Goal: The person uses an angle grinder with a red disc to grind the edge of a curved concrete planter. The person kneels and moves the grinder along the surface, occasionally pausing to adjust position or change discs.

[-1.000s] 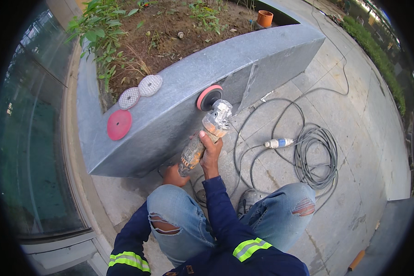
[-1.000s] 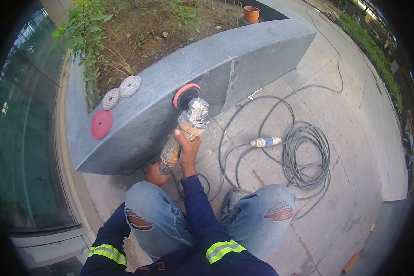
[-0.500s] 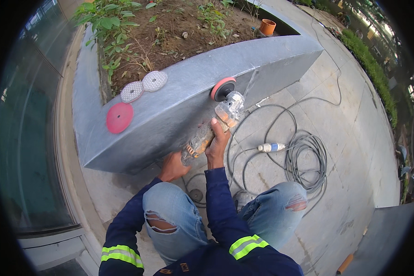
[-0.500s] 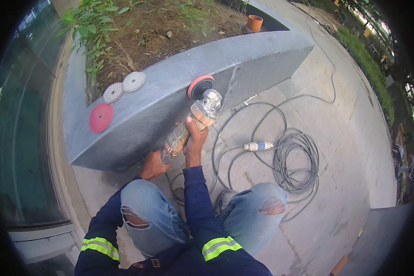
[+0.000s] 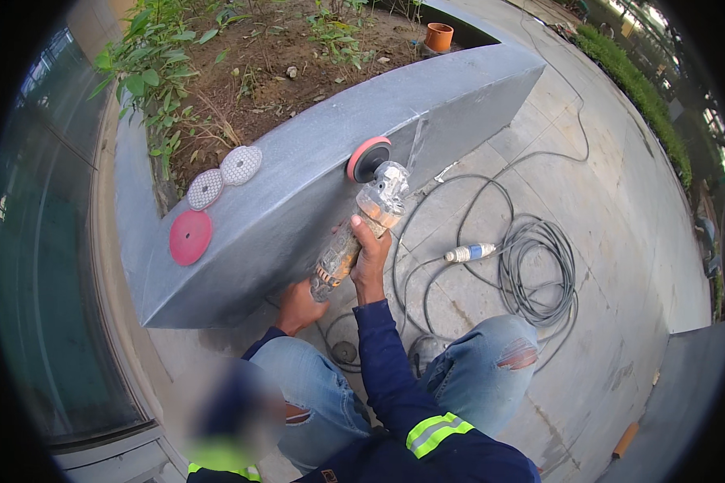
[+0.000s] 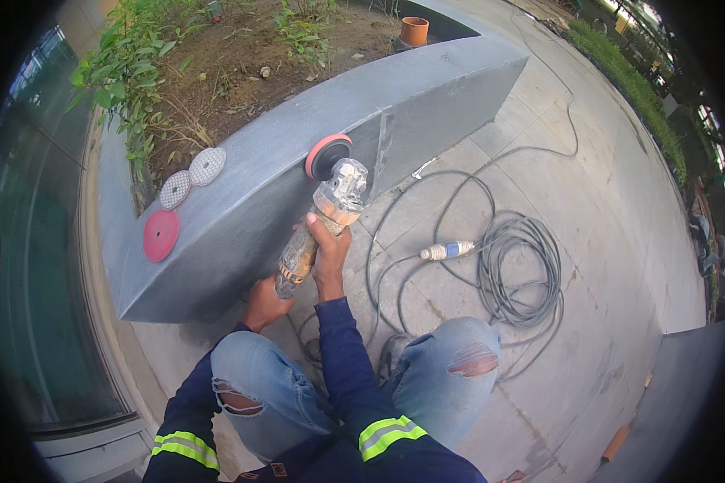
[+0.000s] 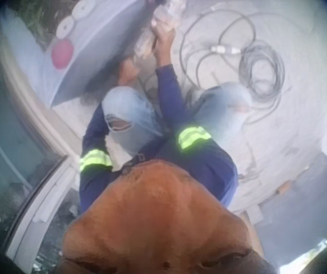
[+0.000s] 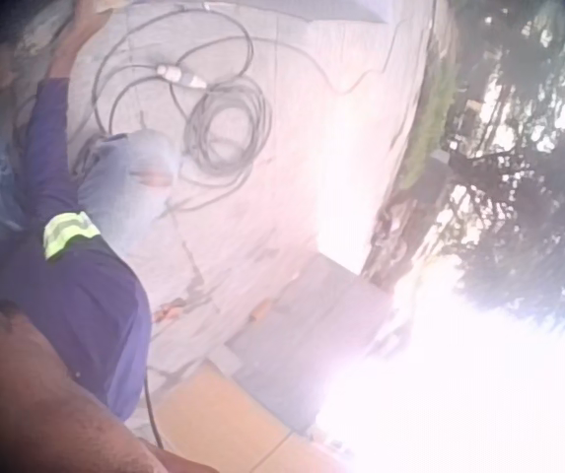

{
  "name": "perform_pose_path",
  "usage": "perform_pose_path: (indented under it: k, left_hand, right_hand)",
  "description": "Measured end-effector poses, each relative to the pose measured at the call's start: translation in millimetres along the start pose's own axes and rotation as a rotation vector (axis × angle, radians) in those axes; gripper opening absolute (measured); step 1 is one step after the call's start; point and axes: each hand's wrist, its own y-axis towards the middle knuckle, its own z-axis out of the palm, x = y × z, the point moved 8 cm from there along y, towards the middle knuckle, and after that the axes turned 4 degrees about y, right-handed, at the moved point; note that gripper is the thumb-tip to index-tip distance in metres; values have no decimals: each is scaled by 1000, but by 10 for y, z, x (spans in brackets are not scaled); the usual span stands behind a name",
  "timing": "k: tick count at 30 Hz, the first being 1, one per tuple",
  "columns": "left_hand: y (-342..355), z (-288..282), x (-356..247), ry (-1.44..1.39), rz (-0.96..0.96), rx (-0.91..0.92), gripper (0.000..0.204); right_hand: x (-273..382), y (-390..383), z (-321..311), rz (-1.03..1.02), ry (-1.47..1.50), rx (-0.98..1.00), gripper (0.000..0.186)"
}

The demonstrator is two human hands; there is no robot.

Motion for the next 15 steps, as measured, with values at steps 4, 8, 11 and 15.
perform_pose_path:
  k: [4, 8, 11, 15]
  left_hand:
    - [236, 108, -96, 39, -9, 58, 43]
    - [276, 202, -125, 117, 0, 78, 43]
    - [169, 197, -50, 93, 12, 17, 40]
    - [29, 101, -40, 11, 11, -29, 37]
  right_hand:
    - [146, 238, -105, -34, -14, -38, 39]
    - [102, 287, -319, 4, 37, -103, 39]
    - [-24, 205, -291, 23, 47, -16, 40]
    - [19, 85, -102, 40, 66, 9, 44]
